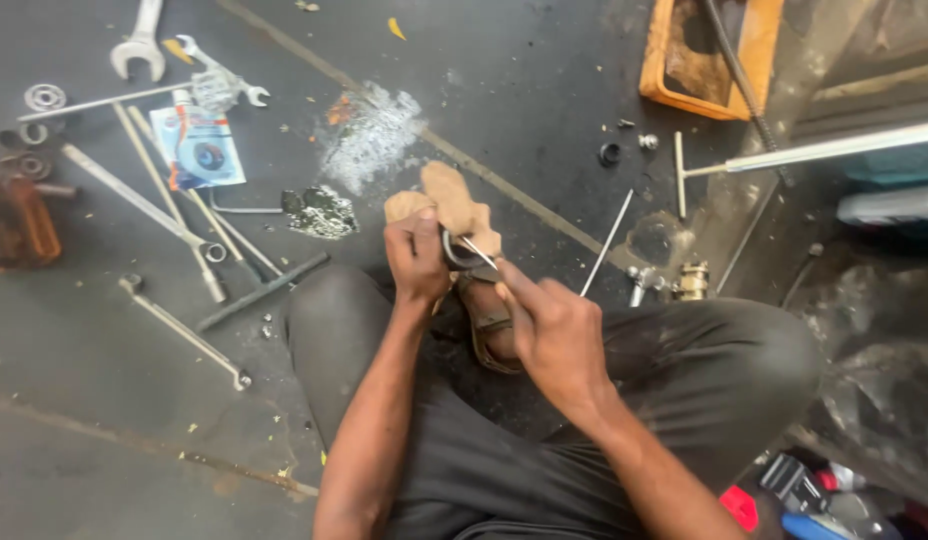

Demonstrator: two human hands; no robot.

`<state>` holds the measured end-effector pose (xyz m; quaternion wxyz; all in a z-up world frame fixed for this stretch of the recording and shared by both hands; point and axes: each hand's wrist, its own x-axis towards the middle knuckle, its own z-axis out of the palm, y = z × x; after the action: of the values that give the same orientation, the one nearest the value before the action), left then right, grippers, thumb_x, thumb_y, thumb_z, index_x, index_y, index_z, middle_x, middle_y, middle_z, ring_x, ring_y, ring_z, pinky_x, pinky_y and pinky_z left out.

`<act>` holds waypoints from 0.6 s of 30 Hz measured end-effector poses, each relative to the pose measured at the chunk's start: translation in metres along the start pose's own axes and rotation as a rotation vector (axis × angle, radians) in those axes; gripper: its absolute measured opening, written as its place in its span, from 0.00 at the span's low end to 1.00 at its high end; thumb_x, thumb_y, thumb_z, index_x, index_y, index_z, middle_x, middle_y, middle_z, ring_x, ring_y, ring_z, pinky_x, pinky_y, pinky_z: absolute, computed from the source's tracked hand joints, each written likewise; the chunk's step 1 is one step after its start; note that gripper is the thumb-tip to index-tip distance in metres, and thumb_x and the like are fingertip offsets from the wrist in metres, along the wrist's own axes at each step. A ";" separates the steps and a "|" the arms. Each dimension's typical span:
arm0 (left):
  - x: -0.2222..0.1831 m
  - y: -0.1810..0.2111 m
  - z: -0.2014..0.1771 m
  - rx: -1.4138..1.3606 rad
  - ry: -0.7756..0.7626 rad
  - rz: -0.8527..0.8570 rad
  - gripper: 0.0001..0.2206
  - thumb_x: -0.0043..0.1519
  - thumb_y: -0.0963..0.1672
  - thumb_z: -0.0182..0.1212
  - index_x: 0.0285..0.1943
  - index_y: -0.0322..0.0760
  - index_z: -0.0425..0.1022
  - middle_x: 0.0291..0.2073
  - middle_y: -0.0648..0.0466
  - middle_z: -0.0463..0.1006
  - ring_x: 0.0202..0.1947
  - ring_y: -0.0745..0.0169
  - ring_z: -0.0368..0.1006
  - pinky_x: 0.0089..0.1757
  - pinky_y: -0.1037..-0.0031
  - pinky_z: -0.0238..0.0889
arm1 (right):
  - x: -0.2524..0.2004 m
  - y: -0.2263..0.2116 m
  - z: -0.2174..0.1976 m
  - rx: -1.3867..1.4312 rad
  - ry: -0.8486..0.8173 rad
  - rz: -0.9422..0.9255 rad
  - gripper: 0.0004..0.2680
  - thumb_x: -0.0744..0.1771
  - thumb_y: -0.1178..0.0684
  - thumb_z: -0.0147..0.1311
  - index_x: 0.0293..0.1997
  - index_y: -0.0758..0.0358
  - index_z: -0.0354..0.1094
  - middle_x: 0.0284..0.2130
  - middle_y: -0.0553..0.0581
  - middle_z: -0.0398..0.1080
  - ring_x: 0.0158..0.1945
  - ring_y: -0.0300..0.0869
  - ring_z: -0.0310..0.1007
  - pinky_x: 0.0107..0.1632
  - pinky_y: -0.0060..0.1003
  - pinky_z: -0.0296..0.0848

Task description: Disassembling, cleaning, and repairing a motorcycle front fork tube using various hand tools.

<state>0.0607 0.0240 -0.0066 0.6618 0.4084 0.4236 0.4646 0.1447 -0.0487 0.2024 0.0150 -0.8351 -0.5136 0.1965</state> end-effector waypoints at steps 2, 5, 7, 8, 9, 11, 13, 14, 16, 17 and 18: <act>-0.003 0.004 0.004 0.117 -0.075 -0.009 0.22 0.71 0.46 0.49 0.24 0.27 0.67 0.17 0.55 0.66 0.23 0.67 0.60 0.29 0.68 0.53 | -0.012 0.018 0.002 0.083 0.074 0.083 0.12 0.67 0.53 0.60 0.57 0.56 0.77 0.22 0.64 0.73 0.23 0.52 0.75 0.30 0.45 0.72; -0.002 0.028 0.004 0.281 -0.161 0.109 0.21 0.72 0.47 0.48 0.29 0.24 0.71 0.20 0.51 0.67 0.25 0.64 0.64 0.32 0.69 0.57 | -0.022 0.030 -0.008 0.474 0.120 -0.012 0.11 0.69 0.56 0.58 0.57 0.65 0.75 0.46 0.64 0.79 0.49 0.46 0.82 0.49 0.36 0.77; 0.003 0.041 0.000 0.080 -0.194 0.052 0.21 0.70 0.47 0.44 0.36 0.25 0.80 0.25 0.52 0.79 0.28 0.67 0.74 0.34 0.74 0.66 | -0.019 0.022 -0.020 0.495 0.060 0.139 0.11 0.67 0.56 0.58 0.55 0.62 0.75 0.47 0.63 0.79 0.48 0.41 0.83 0.48 0.31 0.77; 0.002 0.037 -0.001 0.084 -0.197 0.050 0.21 0.70 0.47 0.44 0.36 0.25 0.80 0.25 0.52 0.79 0.28 0.67 0.74 0.34 0.74 0.66 | -0.016 0.019 -0.020 0.499 0.060 0.142 0.11 0.67 0.56 0.58 0.55 0.62 0.75 0.47 0.63 0.79 0.48 0.41 0.83 0.48 0.31 0.77; 0.000 0.033 -0.002 -0.001 -0.210 0.017 0.22 0.70 0.47 0.43 0.37 0.25 0.80 0.27 0.50 0.81 0.29 0.66 0.75 0.35 0.74 0.68 | -0.013 0.016 -0.020 0.463 0.015 0.250 0.12 0.67 0.55 0.58 0.56 0.59 0.75 0.44 0.62 0.80 0.43 0.43 0.82 0.44 0.33 0.77; 0.000 0.027 -0.001 -0.088 -0.230 -0.010 0.23 0.71 0.47 0.43 0.37 0.24 0.81 0.29 0.49 0.82 0.31 0.64 0.77 0.36 0.74 0.69 | -0.008 0.017 -0.018 0.429 -0.021 0.357 0.12 0.66 0.54 0.58 0.56 0.57 0.76 0.40 0.61 0.82 0.38 0.45 0.82 0.40 0.34 0.76; -0.004 0.020 -0.001 -0.136 -0.203 -0.003 0.24 0.70 0.48 0.41 0.37 0.25 0.82 0.27 0.49 0.82 0.28 0.63 0.78 0.34 0.73 0.71 | -0.009 0.024 -0.012 0.472 0.047 0.120 0.11 0.67 0.55 0.59 0.55 0.62 0.76 0.45 0.63 0.79 0.47 0.38 0.82 0.48 0.31 0.77; -0.004 0.023 -0.001 -0.136 -0.202 -0.001 0.24 0.70 0.48 0.41 0.37 0.25 0.82 0.27 0.49 0.82 0.28 0.63 0.78 0.34 0.73 0.71 | -0.010 0.024 -0.014 0.472 0.047 0.118 0.11 0.67 0.55 0.59 0.55 0.62 0.76 0.45 0.63 0.79 0.47 0.38 0.82 0.48 0.31 0.77; -0.006 0.026 -0.003 -0.194 -0.192 -0.036 0.24 0.71 0.48 0.41 0.37 0.25 0.81 0.28 0.48 0.82 0.28 0.62 0.78 0.34 0.72 0.71 | -0.013 0.022 -0.017 0.497 0.075 0.082 0.11 0.67 0.54 0.59 0.55 0.63 0.75 0.45 0.63 0.79 0.46 0.37 0.82 0.47 0.30 0.77; -0.007 0.027 -0.003 -0.193 -0.187 -0.039 0.24 0.71 0.48 0.41 0.37 0.25 0.81 0.28 0.48 0.82 0.28 0.62 0.78 0.34 0.72 0.71 | -0.014 0.023 -0.017 0.497 0.069 0.081 0.11 0.67 0.54 0.59 0.55 0.63 0.75 0.45 0.63 0.79 0.46 0.37 0.82 0.47 0.30 0.77; -0.006 0.029 -0.004 -0.193 -0.214 -0.011 0.24 0.71 0.48 0.42 0.38 0.25 0.81 0.29 0.48 0.82 0.29 0.61 0.77 0.35 0.72 0.71 | -0.014 0.024 -0.018 0.530 0.014 0.137 0.11 0.67 0.53 0.59 0.55 0.61 0.76 0.43 0.60 0.81 0.42 0.37 0.80 0.45 0.30 0.76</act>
<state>0.0481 0.0253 0.0203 0.7420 0.3879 0.3060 0.4532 0.1660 -0.0691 0.2178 0.2230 -0.8362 -0.3864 0.3190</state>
